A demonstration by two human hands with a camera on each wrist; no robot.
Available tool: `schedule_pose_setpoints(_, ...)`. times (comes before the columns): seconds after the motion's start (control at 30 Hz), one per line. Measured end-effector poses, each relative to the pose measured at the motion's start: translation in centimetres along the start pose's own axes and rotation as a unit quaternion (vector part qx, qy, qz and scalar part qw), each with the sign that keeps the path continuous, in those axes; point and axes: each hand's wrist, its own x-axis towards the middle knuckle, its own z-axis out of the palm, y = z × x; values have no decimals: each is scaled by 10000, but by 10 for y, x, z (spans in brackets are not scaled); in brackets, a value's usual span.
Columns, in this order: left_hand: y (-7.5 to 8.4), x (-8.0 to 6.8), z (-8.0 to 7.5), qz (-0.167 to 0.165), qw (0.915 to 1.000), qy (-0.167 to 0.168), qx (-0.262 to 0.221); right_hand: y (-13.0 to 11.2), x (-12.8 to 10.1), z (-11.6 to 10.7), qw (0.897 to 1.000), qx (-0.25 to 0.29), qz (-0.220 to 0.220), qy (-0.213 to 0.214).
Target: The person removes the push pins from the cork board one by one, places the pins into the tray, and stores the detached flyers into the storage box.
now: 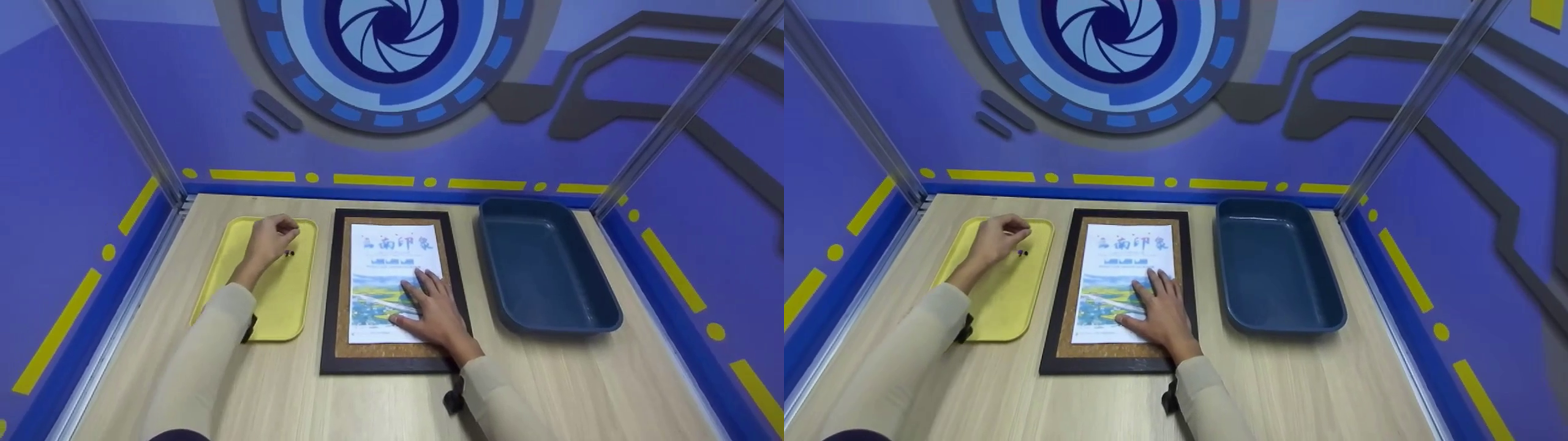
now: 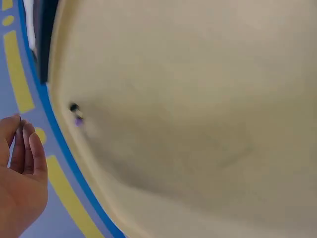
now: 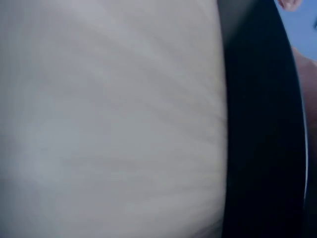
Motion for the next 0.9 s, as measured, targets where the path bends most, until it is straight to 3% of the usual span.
schedule_pose_setpoints(0.4, -36, -21, -8, -362, 9979, -207, 499, -1, 0, -1, 9999, 19, 66, -87)
schedule_pose_setpoints(0.7, -44, -26, -6, -461, 9969, -298, 556, -1, 0, -1, 10000, 34, -3, -76)
schedule_pose_setpoints(0.9, -43, -28, -8, -649, 9967, -378, 311, -1, 1, -1, 9999, 42, 14, -139)
